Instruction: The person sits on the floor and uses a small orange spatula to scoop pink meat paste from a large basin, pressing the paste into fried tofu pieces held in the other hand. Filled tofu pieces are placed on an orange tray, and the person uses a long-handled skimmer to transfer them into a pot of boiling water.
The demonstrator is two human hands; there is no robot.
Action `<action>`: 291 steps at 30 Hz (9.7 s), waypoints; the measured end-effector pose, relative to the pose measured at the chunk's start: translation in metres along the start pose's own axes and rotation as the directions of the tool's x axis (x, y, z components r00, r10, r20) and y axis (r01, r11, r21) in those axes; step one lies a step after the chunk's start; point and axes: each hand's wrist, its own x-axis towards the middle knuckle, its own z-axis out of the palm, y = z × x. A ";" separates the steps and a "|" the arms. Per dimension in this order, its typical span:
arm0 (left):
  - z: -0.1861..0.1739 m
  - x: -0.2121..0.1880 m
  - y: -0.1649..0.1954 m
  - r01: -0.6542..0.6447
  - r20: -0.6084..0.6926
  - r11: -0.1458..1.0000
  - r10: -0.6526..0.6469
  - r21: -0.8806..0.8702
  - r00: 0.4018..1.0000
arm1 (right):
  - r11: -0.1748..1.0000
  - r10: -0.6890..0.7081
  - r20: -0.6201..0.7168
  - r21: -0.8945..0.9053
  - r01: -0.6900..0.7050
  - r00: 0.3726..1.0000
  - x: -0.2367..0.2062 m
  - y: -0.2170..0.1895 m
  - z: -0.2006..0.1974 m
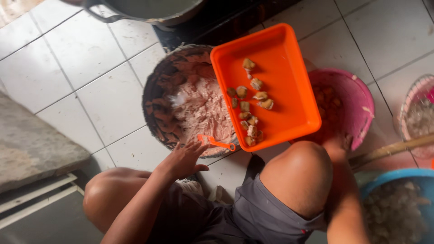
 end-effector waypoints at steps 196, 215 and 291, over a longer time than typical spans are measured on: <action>-0.064 -0.066 -0.001 -0.102 -0.973 0.994 -0.017 -0.042 0.231 | 0.351 -0.610 -0.693 0.198 0.915 0.384 -0.220 -0.235 -0.069; -0.006 0.038 0.065 -0.357 -0.631 0.782 -0.058 -0.510 0.774 | -0.369 -0.170 -0.413 0.868 0.331 0.895 -0.167 -0.125 -0.082; -0.078 -0.016 0.123 -0.605 -0.506 -0.476 -0.334 -0.638 0.796 | 0.335 -0.580 -0.297 0.761 0.555 0.758 -0.202 -0.168 -0.173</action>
